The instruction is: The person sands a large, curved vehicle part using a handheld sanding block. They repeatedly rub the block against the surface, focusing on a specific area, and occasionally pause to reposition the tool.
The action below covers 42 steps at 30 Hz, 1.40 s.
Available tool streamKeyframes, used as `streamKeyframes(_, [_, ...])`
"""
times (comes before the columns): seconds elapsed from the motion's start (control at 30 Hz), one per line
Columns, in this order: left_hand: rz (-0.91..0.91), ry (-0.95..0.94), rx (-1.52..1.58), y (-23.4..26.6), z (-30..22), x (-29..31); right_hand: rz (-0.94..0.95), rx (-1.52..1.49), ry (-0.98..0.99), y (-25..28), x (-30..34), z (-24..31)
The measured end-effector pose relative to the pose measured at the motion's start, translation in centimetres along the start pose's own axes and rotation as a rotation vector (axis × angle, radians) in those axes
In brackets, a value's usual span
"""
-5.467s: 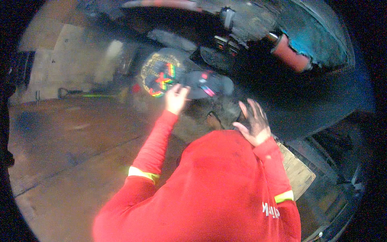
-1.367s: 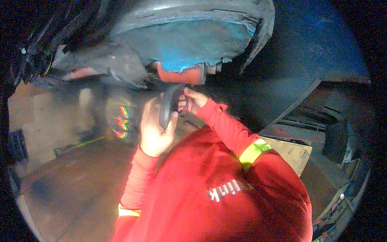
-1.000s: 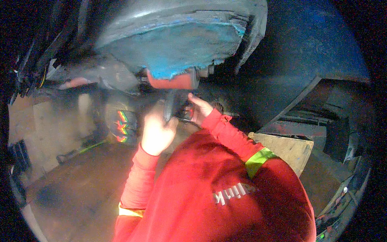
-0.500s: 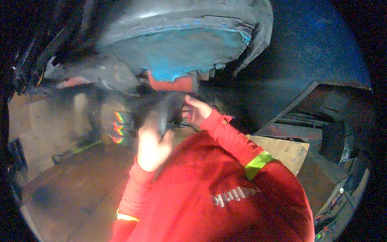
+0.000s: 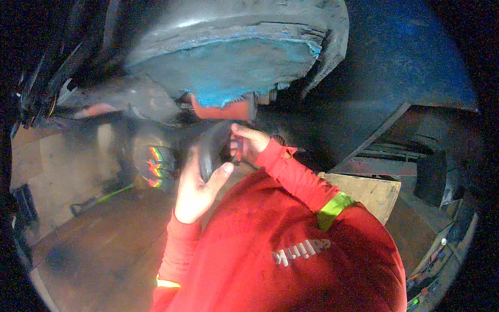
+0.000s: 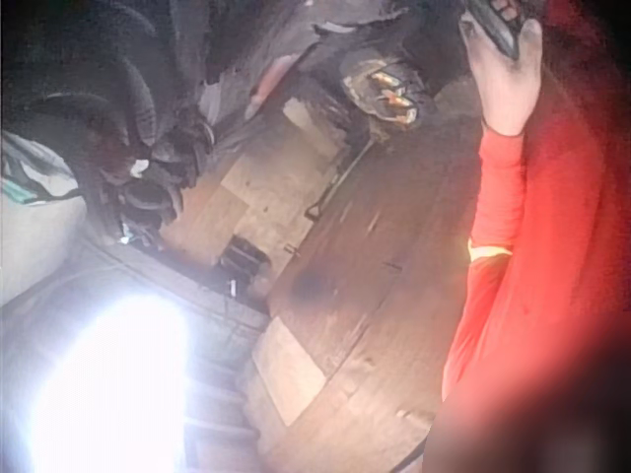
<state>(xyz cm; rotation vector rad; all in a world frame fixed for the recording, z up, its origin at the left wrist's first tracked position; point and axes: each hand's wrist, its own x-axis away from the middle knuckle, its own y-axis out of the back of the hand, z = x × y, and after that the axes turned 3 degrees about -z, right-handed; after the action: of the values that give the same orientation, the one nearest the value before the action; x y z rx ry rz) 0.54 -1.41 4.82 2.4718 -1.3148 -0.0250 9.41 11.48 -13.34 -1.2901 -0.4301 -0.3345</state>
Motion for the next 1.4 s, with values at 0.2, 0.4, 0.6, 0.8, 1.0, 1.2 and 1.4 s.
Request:
streamKeyframes(0.2, [-0.009, -0.025, -0.113, -0.4, 0.9, -1.6, -0.124, 0.039, 0.073, 0.4, 0.7, 0.4])
streamKeyframes(0.4, [-0.021, 0.016, -0.019, -0.1, -1.1, 0.3, -0.110, 0.044, 0.051, -1.9, 1.8, 1.3])
streamKeyframes(0.6, [-0.079, 0.062, -0.108, -0.2, -3.3, 0.8, 0.009, 0.001, 0.015, -1.6, 1.5, 0.6])
streamKeyframes(0.8, [0.072, 0.036, -0.070, -1.4, -1.0, -2.1, -0.105, -0.043, 0.003, 1.1, 1.7, -0.1])
streamKeyframes(1.0, [0.056, 0.019, -0.137, -0.3, -0.9, -2.0, -0.195, 0.023, -0.012, -1.3, 2.5, 0.9])
streamKeyframes(1.2, [0.039, 0.061, -0.146, 2.0, -3.4, 1.4, -0.020, -0.048, -0.089, -3.5, 2.8, 0.3])
streamKeyframes(1.4, [0.119, 0.147, -0.029, 0.8, -2.1, -1.8, 0.017, -0.034, 0.041, -2.6, 2.0, 1.4])
